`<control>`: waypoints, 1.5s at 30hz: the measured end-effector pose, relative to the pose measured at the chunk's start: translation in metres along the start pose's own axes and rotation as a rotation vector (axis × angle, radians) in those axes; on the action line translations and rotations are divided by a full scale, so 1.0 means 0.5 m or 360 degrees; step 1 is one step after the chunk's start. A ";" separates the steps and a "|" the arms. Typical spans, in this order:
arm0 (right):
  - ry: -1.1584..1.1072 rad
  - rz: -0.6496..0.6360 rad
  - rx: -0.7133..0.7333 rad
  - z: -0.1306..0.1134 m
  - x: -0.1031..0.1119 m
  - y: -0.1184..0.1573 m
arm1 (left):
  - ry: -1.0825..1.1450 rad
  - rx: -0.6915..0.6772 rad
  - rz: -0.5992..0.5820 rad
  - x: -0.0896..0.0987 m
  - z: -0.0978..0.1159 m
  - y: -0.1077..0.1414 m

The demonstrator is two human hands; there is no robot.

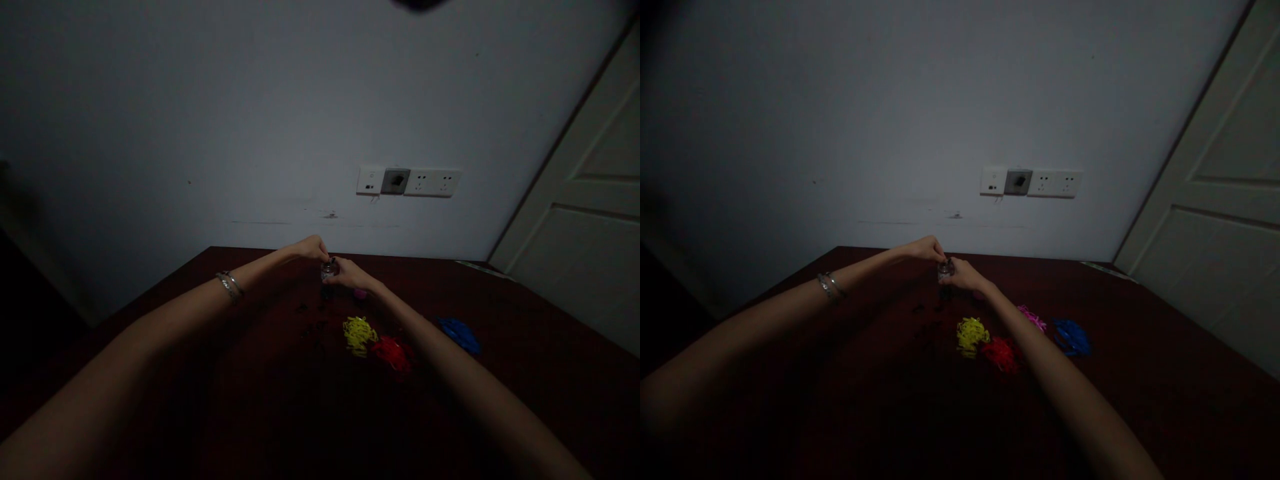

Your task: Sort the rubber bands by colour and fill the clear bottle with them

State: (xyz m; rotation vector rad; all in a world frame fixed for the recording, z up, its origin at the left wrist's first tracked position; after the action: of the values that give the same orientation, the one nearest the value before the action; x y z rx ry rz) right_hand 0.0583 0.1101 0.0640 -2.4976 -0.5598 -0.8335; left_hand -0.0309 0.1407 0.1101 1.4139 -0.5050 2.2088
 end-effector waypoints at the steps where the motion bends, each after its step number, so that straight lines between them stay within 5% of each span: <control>1: 0.0009 0.0009 0.0000 0.000 0.000 -0.001 | -0.0033 -0.0022 -0.0006 0.001 0.003 -0.002; 12: -0.0046 0.0078 0.0017 0.000 -0.003 0.006 | -0.0083 -0.0162 -0.0054 0.017 0.037 0.014; 22: -0.0073 0.0075 -0.0013 -0.015 -0.002 0.015 | -0.0080 -0.0178 0.0158 0.037 0.050 0.028; 29: -0.0197 0.0089 -0.0048 -0.017 0.025 0.040 | -0.0089 -0.0081 0.0464 0.039 -0.017 0.049; 34: 0.0086 0.0097 -0.0036 0.002 0.070 0.103 | -0.0041 0.0069 0.0261 -0.019 -0.094 0.095; 41: 0.0642 -0.0262 -0.0110 0.062 0.007 0.162 | 0.0009 0.0034 -0.0374 -0.147 -0.103 0.155; 45: 0.0797 -0.0279 -0.0086 0.071 -0.019 0.154 | -0.0012 0.0020 -0.0399 -0.174 -0.095 0.163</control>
State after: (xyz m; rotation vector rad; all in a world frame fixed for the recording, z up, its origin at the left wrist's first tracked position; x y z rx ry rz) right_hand 0.1064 0.0635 0.0106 -2.1806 -0.5843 -1.4965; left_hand -0.0807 0.0830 0.0072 1.4091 -0.2981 2.0105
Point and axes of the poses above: each hand's wrist, its own y-axis away from the middle knuckle, its own x-axis out of the back of the hand, z = x × y, the point moved 7 cm from there along -y, towards the middle knuckle, and after that the axes turned 13 degrees about -y, right-handed, at the moved point
